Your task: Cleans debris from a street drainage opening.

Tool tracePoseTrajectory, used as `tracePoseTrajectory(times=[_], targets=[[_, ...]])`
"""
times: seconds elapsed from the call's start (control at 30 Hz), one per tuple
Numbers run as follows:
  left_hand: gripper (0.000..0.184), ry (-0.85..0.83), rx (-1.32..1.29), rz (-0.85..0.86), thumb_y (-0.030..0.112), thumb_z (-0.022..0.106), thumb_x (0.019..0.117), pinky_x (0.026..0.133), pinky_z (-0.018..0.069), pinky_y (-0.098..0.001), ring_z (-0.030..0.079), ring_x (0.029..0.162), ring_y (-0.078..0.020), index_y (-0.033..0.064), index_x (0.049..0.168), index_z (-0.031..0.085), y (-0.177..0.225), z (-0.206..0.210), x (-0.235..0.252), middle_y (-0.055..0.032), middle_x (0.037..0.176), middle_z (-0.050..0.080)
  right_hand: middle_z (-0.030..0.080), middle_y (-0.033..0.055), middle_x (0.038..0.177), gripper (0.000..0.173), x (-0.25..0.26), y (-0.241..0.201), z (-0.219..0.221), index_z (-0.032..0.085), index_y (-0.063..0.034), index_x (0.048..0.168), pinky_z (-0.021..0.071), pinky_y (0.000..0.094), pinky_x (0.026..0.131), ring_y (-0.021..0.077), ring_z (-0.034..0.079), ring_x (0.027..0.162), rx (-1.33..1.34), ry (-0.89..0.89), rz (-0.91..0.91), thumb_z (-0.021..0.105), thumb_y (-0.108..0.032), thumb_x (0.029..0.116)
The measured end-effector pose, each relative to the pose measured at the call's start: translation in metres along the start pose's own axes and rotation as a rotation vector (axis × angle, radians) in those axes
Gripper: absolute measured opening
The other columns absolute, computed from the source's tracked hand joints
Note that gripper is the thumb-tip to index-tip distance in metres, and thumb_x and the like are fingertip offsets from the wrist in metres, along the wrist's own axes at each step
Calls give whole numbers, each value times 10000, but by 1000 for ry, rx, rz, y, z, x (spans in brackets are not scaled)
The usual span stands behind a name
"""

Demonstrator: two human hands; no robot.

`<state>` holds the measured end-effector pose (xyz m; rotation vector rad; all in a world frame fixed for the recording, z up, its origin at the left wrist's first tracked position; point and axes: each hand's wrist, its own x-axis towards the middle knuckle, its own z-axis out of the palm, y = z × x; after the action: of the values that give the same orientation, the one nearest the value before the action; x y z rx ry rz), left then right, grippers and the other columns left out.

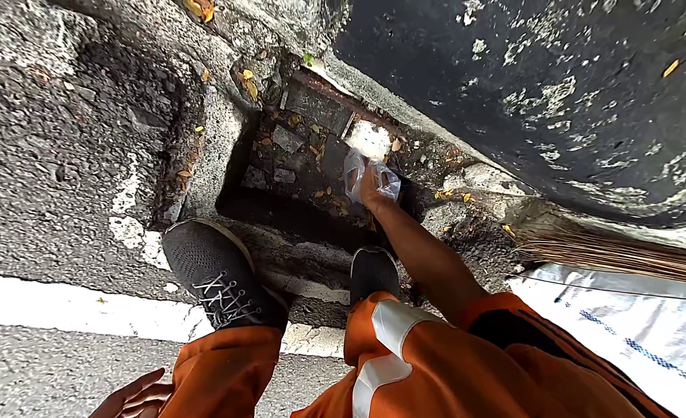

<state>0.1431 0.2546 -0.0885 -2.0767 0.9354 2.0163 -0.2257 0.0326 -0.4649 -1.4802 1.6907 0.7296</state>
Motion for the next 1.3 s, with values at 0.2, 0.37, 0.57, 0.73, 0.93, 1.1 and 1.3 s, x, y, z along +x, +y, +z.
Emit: tracePoseTrajectory(times=[0.2,0.37,0.57,0.73,0.93,1.1,1.3], targets=[[544,3,-24,-28,326,491,1068,982,540,-381,684,1107,-234,-103,1401,488,-3,0,-3,-250,1232,669,625,168,1413,510,35,-1,-3,591,-73,1419,432,528,1144,297,565,1362,190,113,-210,339,-391,1111],[551,6,-20,-30,334,495,1064,976,537,-366,683,1106,-213,-102,1402,488,0,1,-3,-236,1231,676,573,169,1482,503,37,-2,3,550,-73,1469,384,515,1187,295,503,1423,138,117,-212,358,-366,1109],[559,-4,8,-36,318,469,1063,985,528,-393,683,1114,-267,-122,1408,472,6,2,1,-280,1239,662,562,262,1452,513,14,30,10,555,24,1427,410,590,1132,404,523,1375,-40,-45,-71,513,-327,1055],[594,3,-4,-5,361,471,1064,975,533,-385,679,1106,-260,-135,1391,477,4,1,1,-280,1223,662,554,234,1476,579,-2,48,11,493,-43,1505,403,607,1144,388,514,1393,-74,-66,-9,491,-401,1049],[571,-5,0,0,331,487,1062,985,528,-395,681,1110,-272,-134,1393,479,3,1,1,-286,1220,666,470,249,1548,537,-68,16,-15,441,-7,1530,358,567,1190,381,433,1462,14,-219,49,446,-319,1093],[557,-9,2,-5,325,480,1070,989,529,-390,681,1109,-260,-130,1391,482,2,-1,-1,-281,1224,664,631,246,1360,441,-65,2,-4,636,-1,1339,443,627,1079,417,570,1312,-144,27,-246,538,-310,1039],[565,12,-24,2,335,497,1065,986,533,-357,680,1105,-214,-128,1389,485,2,-1,-1,-255,1217,671,598,218,1431,484,1,32,23,595,-29,1411,404,591,1145,378,532,1374,-102,69,-327,507,-340,1051]])
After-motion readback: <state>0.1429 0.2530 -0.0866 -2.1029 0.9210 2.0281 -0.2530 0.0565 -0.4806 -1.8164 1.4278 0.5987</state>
